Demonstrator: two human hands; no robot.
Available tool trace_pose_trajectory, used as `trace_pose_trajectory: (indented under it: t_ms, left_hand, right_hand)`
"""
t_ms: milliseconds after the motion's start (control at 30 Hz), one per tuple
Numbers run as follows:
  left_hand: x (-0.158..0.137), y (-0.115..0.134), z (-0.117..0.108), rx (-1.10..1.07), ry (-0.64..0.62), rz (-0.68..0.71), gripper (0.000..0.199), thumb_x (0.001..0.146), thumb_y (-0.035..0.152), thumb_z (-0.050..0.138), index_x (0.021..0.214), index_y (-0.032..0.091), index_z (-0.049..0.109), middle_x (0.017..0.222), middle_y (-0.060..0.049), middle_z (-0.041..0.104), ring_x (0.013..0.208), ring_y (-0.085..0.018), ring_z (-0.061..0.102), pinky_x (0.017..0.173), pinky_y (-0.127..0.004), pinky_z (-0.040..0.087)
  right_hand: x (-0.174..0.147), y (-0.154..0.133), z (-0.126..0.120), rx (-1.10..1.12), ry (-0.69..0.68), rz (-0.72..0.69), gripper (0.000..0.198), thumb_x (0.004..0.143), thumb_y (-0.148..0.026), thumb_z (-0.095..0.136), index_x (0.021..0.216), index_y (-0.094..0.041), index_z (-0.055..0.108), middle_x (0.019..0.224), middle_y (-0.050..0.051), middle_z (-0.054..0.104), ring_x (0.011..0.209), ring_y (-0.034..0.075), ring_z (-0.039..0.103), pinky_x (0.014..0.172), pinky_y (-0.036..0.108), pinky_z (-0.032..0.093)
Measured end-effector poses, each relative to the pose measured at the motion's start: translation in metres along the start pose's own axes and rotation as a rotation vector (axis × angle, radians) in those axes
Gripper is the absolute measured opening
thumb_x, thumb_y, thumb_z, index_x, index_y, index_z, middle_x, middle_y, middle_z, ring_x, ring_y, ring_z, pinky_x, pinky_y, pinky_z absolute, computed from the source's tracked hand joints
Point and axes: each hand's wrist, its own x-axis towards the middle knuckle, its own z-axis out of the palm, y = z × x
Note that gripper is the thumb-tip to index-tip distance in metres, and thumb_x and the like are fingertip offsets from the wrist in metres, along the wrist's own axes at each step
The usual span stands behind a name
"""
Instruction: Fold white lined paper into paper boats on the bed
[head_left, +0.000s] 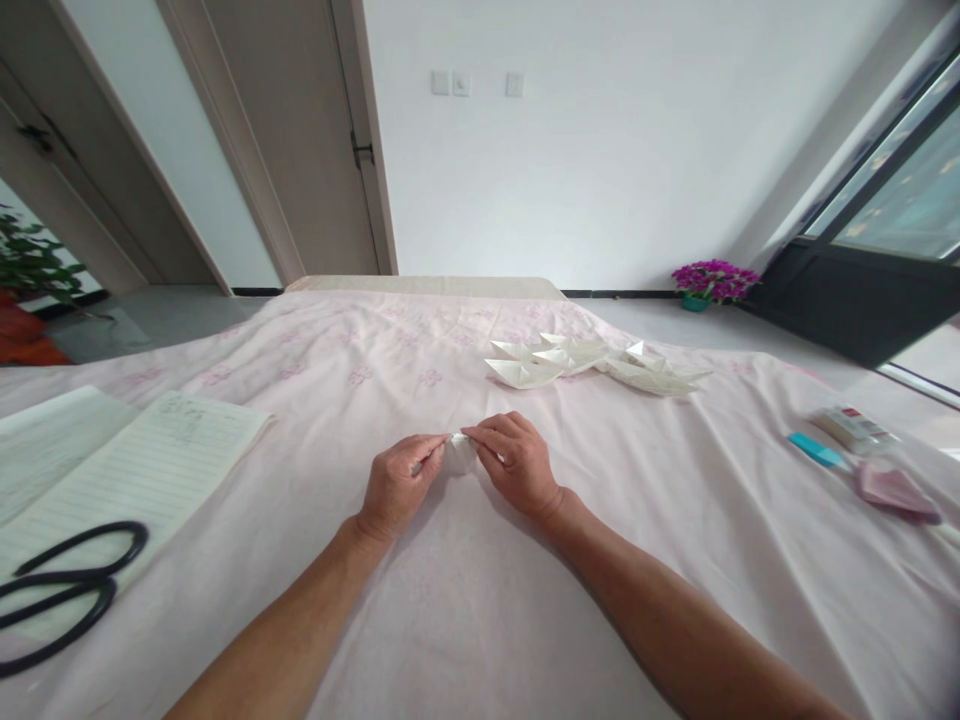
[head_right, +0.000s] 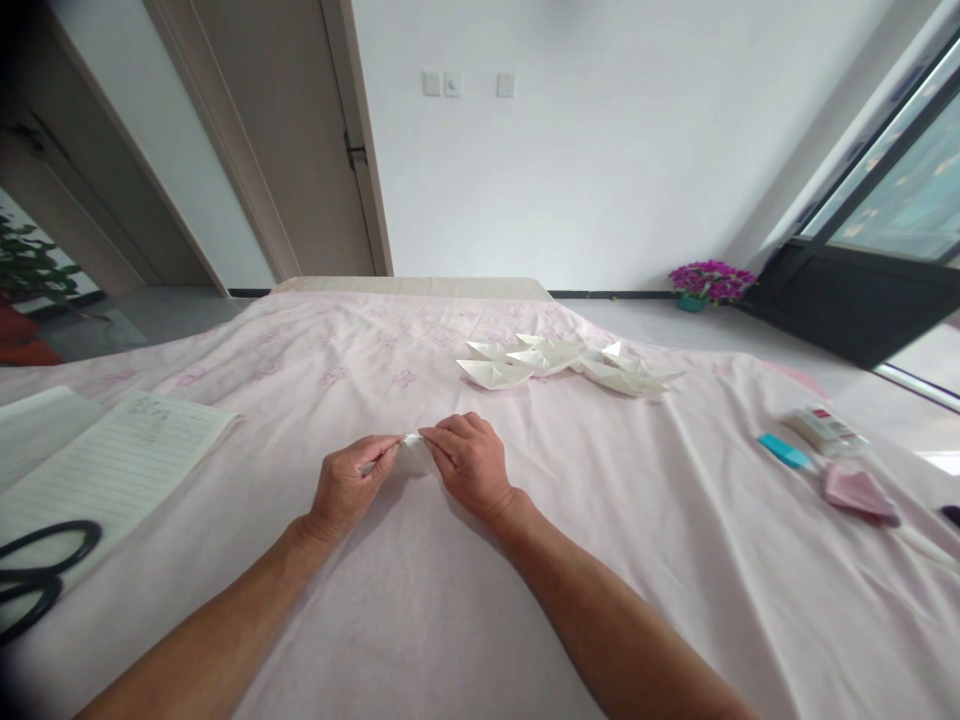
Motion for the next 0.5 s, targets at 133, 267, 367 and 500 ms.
trace_pose_trajectory:
  t_ms: [133,267,367,500]
  left_hand:
    - [0.001,-0.003,-0.002,0.094,0.014,0.039,0.022,0.09,0.019,0.051,0.098,0.019,0.072,0.095,-0.004,0.076,0.085,-0.016,0.07,0.082,-0.027,0.054]
    - [0.001,-0.007,-0.004,0.163,0.019,0.015,0.021,0.089,0.019,0.051,0.092,0.02,0.072,0.091,-0.003,0.076,0.078,-0.015,0.07,0.074,-0.025,0.054]
    - [0.002,-0.006,-0.005,0.159,0.007,-0.008,0.022,0.091,0.022,0.05,0.092,0.021,0.072,0.092,-0.003,0.076,0.08,-0.015,0.07,0.075,-0.025,0.054]
    - [0.003,-0.002,-0.002,0.101,0.005,0.016,0.023,0.092,0.028,0.052,0.103,0.021,0.071,0.101,-0.005,0.075,0.091,-0.017,0.07,0.082,-0.027,0.056]
  right_hand:
    - [0.003,-0.002,-0.003,-0.085,-0.039,-0.043,0.026,0.092,-0.021,0.054,0.11,-0.027,0.072,0.095,0.005,0.07,0.087,0.02,0.056,0.08,0.034,0.044]
    - [0.005,0.002,-0.002,-0.076,-0.01,-0.031,0.023,0.09,-0.02,0.055,0.102,-0.026,0.074,0.091,0.005,0.07,0.083,0.019,0.057,0.079,0.033,0.044]
    - [0.005,0.007,0.0,-0.012,0.007,-0.003,0.023,0.09,-0.019,0.054,0.101,-0.026,0.074,0.089,0.004,0.069,0.081,0.018,0.058,0.078,0.032,0.045]
    - [0.004,0.009,0.0,0.062,0.003,-0.009,0.027,0.091,-0.017,0.053,0.106,-0.027,0.072,0.091,0.003,0.069,0.084,0.018,0.059,0.079,0.031,0.046]
